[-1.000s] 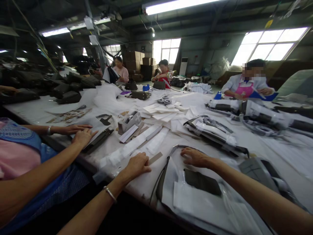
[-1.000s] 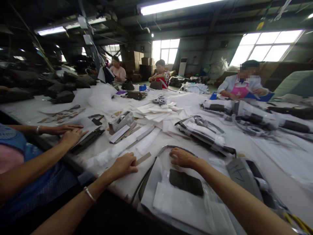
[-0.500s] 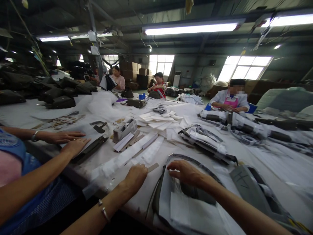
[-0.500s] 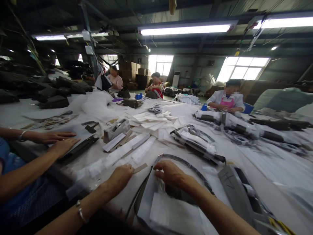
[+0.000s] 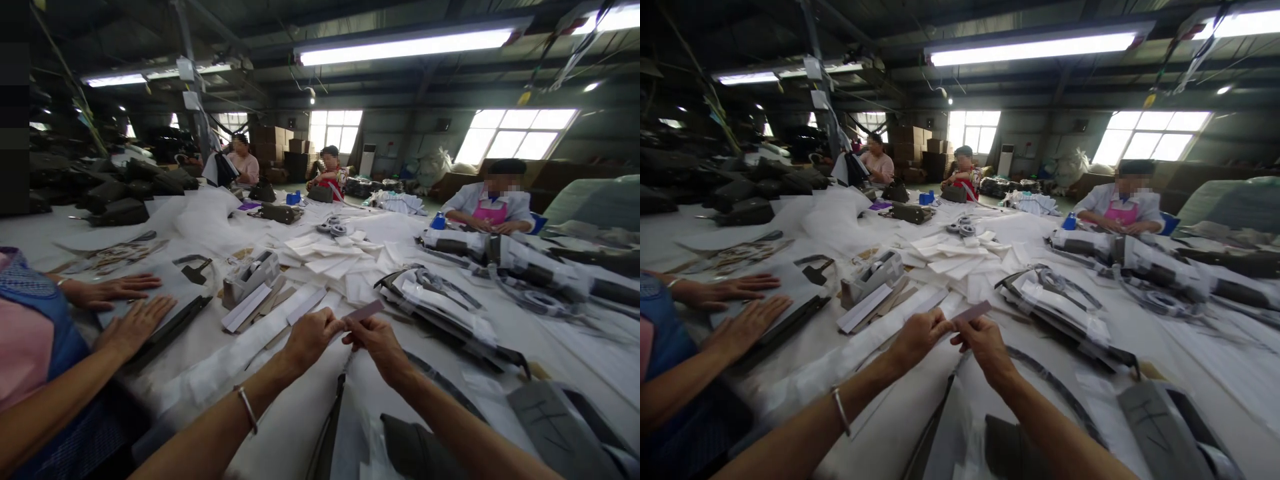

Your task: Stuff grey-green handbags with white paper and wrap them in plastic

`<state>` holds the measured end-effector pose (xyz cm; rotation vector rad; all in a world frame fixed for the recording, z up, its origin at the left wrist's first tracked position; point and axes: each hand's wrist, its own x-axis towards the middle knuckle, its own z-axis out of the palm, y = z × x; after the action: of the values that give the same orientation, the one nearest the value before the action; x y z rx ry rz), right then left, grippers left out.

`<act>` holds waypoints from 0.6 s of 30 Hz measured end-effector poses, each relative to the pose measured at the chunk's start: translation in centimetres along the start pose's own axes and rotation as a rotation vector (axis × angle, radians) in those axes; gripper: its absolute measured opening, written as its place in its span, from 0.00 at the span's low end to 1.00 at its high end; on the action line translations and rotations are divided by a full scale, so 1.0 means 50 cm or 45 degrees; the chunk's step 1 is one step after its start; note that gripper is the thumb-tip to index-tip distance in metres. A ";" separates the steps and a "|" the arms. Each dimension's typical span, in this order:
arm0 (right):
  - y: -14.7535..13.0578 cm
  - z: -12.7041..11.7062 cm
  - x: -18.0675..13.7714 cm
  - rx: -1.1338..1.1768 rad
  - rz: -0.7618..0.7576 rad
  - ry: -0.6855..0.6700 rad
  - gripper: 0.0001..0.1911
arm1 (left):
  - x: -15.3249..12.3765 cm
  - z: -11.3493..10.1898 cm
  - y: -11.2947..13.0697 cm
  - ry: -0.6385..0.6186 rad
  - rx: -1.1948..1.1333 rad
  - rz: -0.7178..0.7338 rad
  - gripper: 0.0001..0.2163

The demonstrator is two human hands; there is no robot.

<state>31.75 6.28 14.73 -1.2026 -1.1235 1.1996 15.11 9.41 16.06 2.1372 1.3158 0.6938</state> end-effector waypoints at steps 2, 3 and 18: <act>0.010 -0.049 0.044 -0.108 -0.041 0.094 0.27 | 0.070 -0.009 -0.010 -0.006 0.037 0.023 0.19; 0.020 -0.079 0.065 -0.200 -0.058 0.123 0.26 | 0.111 -0.019 -0.017 0.017 0.056 0.046 0.19; 0.167 -0.252 0.110 -1.043 -0.478 -0.156 0.11 | 0.741 0.038 -0.143 0.213 0.312 0.003 0.13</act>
<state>44.15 10.99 5.66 -1.4203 -1.9359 0.5197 26.43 45.45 15.35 2.3140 1.5570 0.7593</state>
